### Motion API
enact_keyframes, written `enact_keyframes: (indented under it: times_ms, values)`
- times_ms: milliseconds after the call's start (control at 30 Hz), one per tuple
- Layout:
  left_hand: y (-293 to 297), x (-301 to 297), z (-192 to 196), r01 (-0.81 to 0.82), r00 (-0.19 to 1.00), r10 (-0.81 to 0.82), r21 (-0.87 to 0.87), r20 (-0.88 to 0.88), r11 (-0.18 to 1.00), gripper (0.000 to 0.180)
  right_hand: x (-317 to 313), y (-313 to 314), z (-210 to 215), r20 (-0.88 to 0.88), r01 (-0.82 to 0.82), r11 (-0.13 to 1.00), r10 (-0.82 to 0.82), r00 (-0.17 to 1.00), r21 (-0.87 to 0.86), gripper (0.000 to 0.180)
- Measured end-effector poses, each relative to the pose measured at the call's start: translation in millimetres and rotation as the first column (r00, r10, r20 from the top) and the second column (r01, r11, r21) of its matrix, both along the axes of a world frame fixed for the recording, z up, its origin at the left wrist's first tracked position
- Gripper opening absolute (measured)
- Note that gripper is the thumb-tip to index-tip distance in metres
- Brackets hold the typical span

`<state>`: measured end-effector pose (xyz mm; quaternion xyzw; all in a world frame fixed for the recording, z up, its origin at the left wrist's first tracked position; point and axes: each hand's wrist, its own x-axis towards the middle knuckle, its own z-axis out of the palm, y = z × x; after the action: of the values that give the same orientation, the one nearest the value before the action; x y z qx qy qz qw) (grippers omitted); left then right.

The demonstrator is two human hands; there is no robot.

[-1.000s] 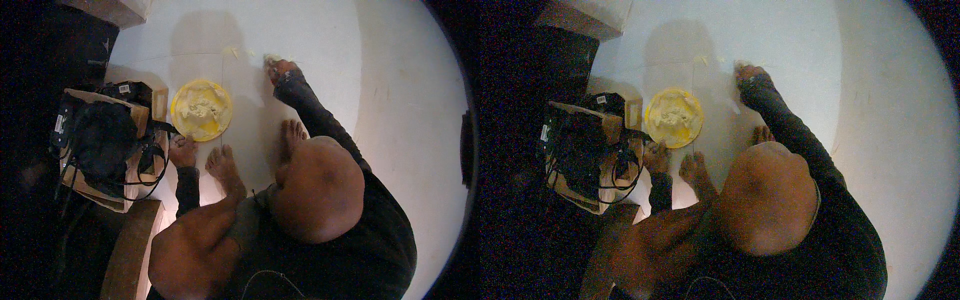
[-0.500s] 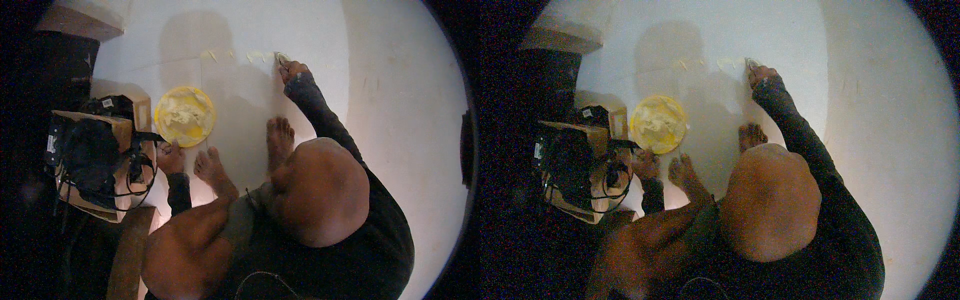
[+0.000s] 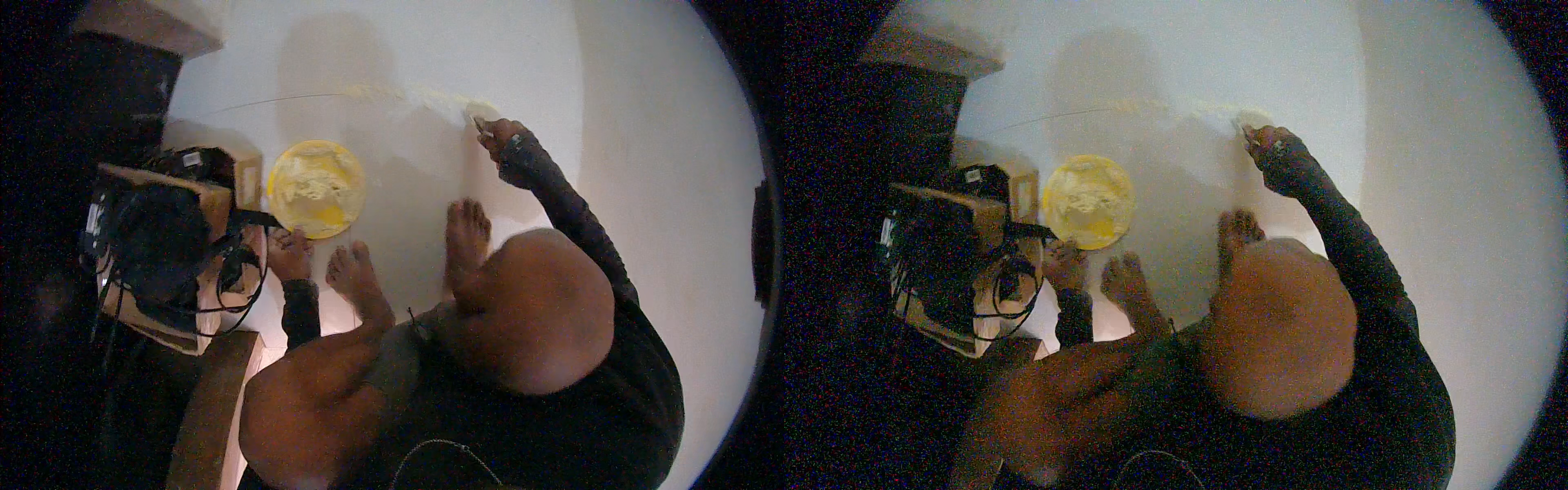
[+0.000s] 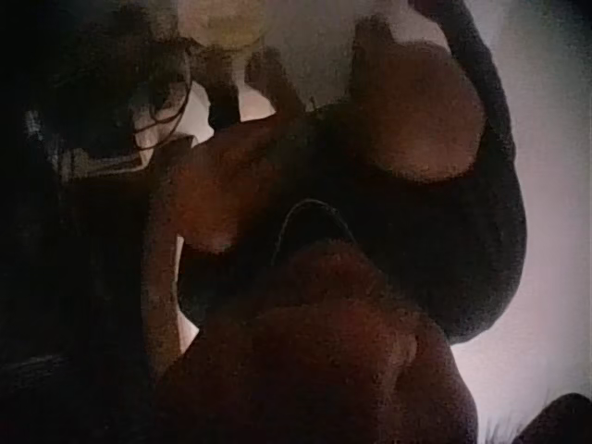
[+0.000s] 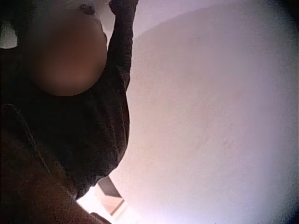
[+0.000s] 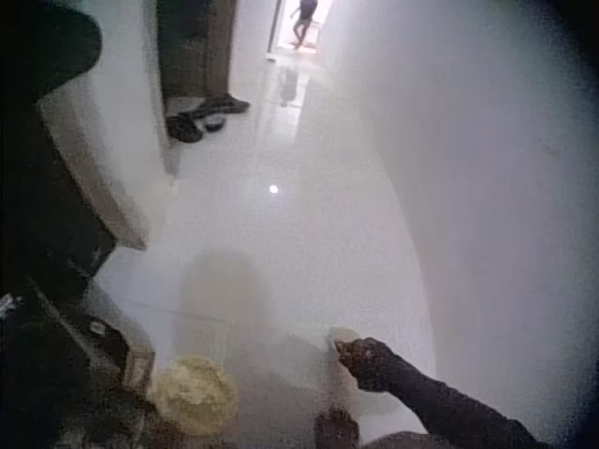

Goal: The person applies a white grouting compound into the gaps between white floor tiles using a small yellow plastic plate and a putty knife. They scoop the compound from the plate and carefully spread it into the seams, occasionally wiping the surface with their hand.

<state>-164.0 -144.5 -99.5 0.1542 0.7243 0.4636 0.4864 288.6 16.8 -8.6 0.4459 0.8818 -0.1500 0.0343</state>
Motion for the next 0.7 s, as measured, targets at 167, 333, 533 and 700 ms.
enact_keyframes:
  times_ms: [167,333,533,700]
  values:
    - [1,5,5,0.096,0.994,-0.091,0.094,-0.06,0.991,0.028,-103,90,-8,-0.171,-0.066,0.987,0.091,0.981,0.146,0.019]
    - [-1,-2,4,-0.006,0.969,-0.054,0.24,0.242,0.971,0.035,-172,83,-46,-0.237,0.003,0.995,0.02,0.971,0.097,0.02]
    - [-4,3,-1,0.024,0.986,-0.058,0.211,0.158,0.977,0.04,-168,81,-16,0.008,-0.28,0.951,0.281,0.96,0.131,0.015]
    - [1,3,8,0.014,0.972,-0.058,0.188,0.227,0.982,0.044,-193,68,-33,-0.193,0.006,1.0,-0.001,0.981,0.026,0.015]
